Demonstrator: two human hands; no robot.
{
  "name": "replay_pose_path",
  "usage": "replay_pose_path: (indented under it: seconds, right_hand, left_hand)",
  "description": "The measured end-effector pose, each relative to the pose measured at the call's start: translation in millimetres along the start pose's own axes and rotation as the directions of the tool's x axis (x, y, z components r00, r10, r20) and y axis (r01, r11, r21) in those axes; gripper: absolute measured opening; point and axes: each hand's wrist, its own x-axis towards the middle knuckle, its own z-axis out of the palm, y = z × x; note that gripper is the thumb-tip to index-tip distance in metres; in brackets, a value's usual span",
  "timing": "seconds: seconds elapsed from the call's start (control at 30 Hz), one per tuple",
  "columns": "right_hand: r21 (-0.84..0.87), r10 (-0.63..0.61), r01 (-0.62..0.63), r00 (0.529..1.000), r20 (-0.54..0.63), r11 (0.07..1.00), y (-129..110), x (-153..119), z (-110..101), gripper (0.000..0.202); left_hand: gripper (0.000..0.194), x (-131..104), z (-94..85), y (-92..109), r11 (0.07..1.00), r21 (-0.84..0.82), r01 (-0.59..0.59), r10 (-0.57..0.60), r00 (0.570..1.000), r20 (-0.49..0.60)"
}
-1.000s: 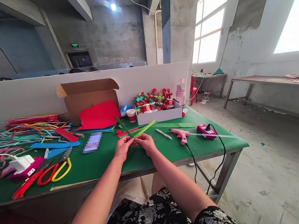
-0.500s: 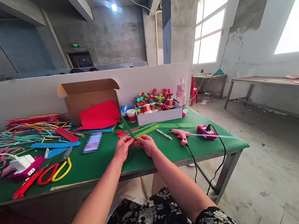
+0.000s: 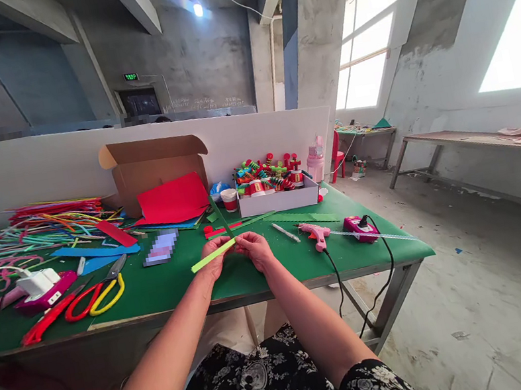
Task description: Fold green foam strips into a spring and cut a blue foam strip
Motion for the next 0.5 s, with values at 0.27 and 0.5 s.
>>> replay_pose_path:
  seconds: [0.27,0.5]
  right_hand:
    - [-0.024,-0.019,0.019,1.0,-0.021,1.0,-0.5,0.3,1.3,0.032]
    - [-0.042,-0.012,0.012,1.0,-0.018,0.999,0.2,0.2,2.0,0.034]
  left_hand:
    - [0.038,-1.8,0.8,-0.3,0.999,-0.03,-0.013,0.014,1.0,0.013]
    - [0.034,1.2,-1.6,-1.4,0.999,-0.025,-0.02,0.02,1.0,-0.021]
